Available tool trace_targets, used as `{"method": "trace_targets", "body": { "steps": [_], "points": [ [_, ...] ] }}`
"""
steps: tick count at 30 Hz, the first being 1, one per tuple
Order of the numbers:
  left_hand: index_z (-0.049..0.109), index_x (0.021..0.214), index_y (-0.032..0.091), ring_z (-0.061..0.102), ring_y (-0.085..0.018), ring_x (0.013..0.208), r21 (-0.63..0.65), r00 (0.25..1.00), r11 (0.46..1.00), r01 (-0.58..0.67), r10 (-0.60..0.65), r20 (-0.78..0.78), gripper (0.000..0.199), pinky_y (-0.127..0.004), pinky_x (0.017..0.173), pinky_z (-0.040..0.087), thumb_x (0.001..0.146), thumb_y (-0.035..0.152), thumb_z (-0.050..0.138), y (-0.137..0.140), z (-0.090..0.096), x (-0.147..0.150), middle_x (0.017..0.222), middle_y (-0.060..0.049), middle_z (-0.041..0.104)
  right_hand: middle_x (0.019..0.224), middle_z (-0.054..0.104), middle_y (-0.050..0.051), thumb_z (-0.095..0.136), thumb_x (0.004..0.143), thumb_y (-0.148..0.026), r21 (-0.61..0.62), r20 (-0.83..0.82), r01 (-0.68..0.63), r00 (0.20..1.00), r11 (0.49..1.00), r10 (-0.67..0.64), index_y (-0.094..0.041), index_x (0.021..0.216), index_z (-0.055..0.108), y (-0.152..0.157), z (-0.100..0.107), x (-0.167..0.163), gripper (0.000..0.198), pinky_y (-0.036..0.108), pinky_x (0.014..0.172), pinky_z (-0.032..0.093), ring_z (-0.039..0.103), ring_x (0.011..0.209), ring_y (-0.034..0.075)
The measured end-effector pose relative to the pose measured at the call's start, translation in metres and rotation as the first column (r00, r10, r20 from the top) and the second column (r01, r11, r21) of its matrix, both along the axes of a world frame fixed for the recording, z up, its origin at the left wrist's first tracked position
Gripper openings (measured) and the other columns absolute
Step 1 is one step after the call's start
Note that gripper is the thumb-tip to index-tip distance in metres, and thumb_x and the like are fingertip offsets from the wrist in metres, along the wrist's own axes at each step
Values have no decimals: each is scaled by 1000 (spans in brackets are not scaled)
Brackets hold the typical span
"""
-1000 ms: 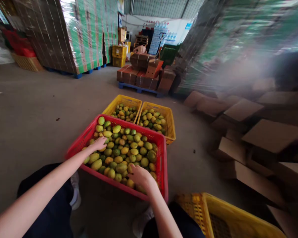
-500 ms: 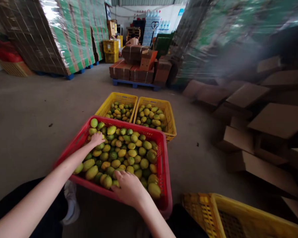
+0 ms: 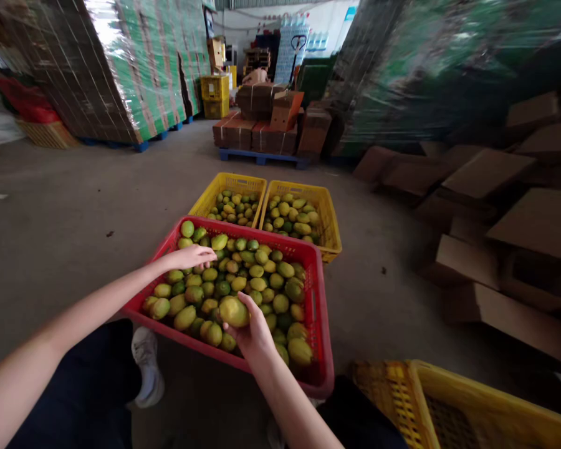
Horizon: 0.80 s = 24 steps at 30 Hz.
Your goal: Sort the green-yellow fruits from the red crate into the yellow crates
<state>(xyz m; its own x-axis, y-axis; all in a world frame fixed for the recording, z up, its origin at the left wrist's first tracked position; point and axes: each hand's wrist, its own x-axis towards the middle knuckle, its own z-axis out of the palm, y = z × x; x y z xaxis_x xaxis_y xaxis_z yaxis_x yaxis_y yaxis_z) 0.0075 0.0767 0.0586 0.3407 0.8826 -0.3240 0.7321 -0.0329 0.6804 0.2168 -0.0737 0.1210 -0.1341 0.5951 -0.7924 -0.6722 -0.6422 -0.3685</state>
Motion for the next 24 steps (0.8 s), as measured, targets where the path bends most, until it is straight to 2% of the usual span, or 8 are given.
{"method": "trace_targets", "body": {
  "steps": [1, 3, 5, 7, 14, 19, 22, 24],
  "points": [
    [70, 101, 18, 67, -25, 96, 179, 982, 983, 51, -17, -187, 19, -34, 87, 50, 87, 26, 60, 8, -2, -11, 97, -9, 72, 57, 66, 2, 57, 89, -21, -11, 22, 20, 1000, 1000, -20, -15, 90, 55, 0, 2, 1, 5, 21, 35, 47, 65, 46, 17],
    [68, 108, 16, 57, -31, 117, 334, 926, 937, 98, 37, -375, 25, -43, 100, 43, 84, 17, 60, 22, -13, -34, 119, -16, 66, 57, 68, 3, 57, 89, -21, -15, 40, 34, 999, 999, -33, -16, 90, 55, 0, 3, 5, 5, 22, 36, 49, 67, 47, 18],
    [67, 109, 16, 50, -34, 126, 350, 901, 931, 100, 64, -429, 29, -50, 104, 37, 82, 11, 59, 36, -29, -52, 127, -20, 60, 59, 70, 5, 58, 87, -22, -10, 37, 46, 998, 999, -45, -16, 91, 56, 0, 0, 9, 8, 22, 39, 51, 68, 50, 18],
    [68, 106, 19, 51, -32, 123, 345, 881, 931, 121, 60, -470, 28, -52, 104, 36, 82, 9, 57, 49, -45, -62, 124, -18, 63, 61, 71, 6, 59, 85, -22, -9, 27, 82, 996, 997, -81, -15, 91, 56, 1, -3, 15, 9, 22, 40, 52, 68, 51, 18],
    [63, 68, 17, 53, -35, 113, 315, 877, 934, 169, 3, -481, 16, -53, 99, 34, 82, 18, 58, 88, -83, -53, 88, -18, 67, 65, 72, 7, 55, 72, -15, 50, -14, 229, 973, 972, -229, -13, 89, 59, 13, 2, 33, 17, 29, 51, 59, 69, 57, 19],
    [61, 66, 19, 55, -37, 111, 297, 914, 947, 120, 12, -407, 19, -52, 105, 32, 74, 34, 69, 91, -77, -55, 79, -17, 66, 75, 75, 13, 51, 86, -25, 71, -78, 184, 981, 980, -178, -6, 98, 63, 16, 14, 36, 25, 23, 52, 58, 74, 65, 21],
    [64, 72, 18, 53, -42, 118, 288, 929, 957, 47, 64, -366, 29, -52, 109, 29, 54, 32, 82, 79, -59, -56, 90, -19, 68, 67, 74, 12, 45, 93, -33, 92, -68, 115, 992, 989, -109, -6, 96, 64, 17, 18, 36, 34, 22, 44, 54, 69, 50, 18],
    [67, 84, 16, 53, -44, 119, 271, 939, 962, -37, 126, -321, 42, -53, 107, 33, 50, 36, 83, 65, -45, -52, 99, -20, 69, 62, 72, 10, 43, 95, -39, 119, -61, 64, 997, 991, -57, -8, 92, 65, 18, 18, 36, 38, 20, 36, 47, 59, 38, 14]
  ]
}}
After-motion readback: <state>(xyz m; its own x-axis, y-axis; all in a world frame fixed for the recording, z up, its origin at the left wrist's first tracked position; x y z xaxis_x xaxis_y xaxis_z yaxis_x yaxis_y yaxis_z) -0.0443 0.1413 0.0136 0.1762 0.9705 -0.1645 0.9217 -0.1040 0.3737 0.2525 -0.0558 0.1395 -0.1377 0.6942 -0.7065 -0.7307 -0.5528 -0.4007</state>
